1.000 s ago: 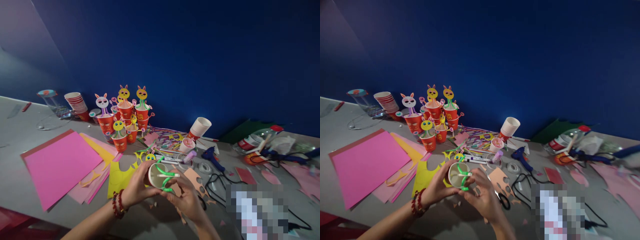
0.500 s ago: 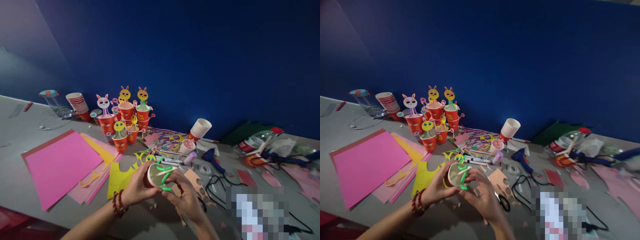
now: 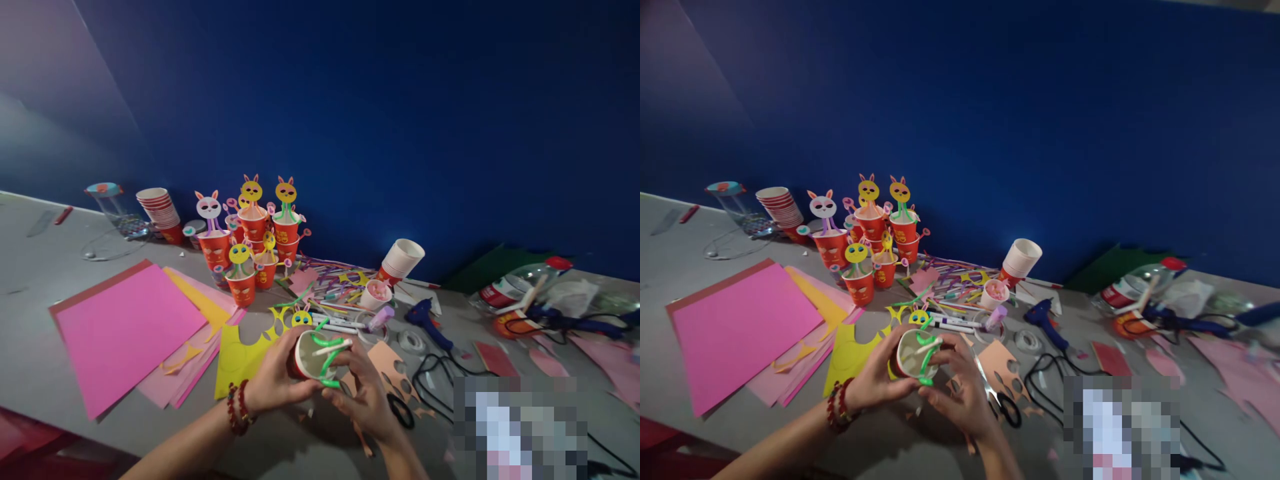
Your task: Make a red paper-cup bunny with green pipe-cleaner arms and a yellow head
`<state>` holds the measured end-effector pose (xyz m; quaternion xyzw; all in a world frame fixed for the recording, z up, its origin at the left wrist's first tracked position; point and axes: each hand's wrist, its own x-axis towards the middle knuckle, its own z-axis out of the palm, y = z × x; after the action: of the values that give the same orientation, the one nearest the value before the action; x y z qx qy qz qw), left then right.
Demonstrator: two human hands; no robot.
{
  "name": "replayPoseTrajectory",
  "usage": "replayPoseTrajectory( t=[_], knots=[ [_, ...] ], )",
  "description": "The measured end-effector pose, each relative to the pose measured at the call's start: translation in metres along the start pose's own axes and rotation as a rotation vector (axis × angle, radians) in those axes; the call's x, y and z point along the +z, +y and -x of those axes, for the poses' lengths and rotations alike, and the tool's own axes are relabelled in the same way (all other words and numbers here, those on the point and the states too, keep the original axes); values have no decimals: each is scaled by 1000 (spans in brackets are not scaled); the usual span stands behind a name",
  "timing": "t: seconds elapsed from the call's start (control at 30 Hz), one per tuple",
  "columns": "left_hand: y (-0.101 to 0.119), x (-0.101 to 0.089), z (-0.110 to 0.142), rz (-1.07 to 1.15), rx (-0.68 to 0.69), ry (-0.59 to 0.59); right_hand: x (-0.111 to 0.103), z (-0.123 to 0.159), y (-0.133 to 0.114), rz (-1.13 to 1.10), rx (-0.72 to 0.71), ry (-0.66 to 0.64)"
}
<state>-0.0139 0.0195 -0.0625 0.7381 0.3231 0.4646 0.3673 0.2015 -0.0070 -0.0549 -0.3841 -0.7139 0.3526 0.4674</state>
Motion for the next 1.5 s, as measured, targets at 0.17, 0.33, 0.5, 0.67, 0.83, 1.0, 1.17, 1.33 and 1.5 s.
replayPoseTrajectory(
  t=[0.17, 0.33, 0.5, 0.67, 0.83, 1.0, 1.17, 1.33, 1.5],
  knots=[
    [-1, 0, 3, -73, 33, 15, 3, 1, -5, -5, -50, -2],
    [-1, 0, 2, -77, 59, 29, 6, 4, 1, 1, -81, 41],
    [0, 0, 1, -70, 70, 38, 7, 7, 5, 7, -92, 54],
    [-4, 1, 3, -63, 57, 29, 5, 6, 3, 41, -104, 33],
    [-6, 3, 3, -7, 56, 34, 6, 6, 2, 57, -125, 47],
    [-12, 6, 5, 196, -36, 38, 8, 8, 4, 13, -124, 65],
    [-23, 8, 10, 619, -289, -47, 4, 13, 5, -97, -83, 178],
    [-20, 14, 11, 1012, -396, -196, 4, 12, 2, -207, -86, 183],
    [-19, 19, 10, 1248, -411, -264, 10, 12, 10, -196, -58, 201]
  ],
)
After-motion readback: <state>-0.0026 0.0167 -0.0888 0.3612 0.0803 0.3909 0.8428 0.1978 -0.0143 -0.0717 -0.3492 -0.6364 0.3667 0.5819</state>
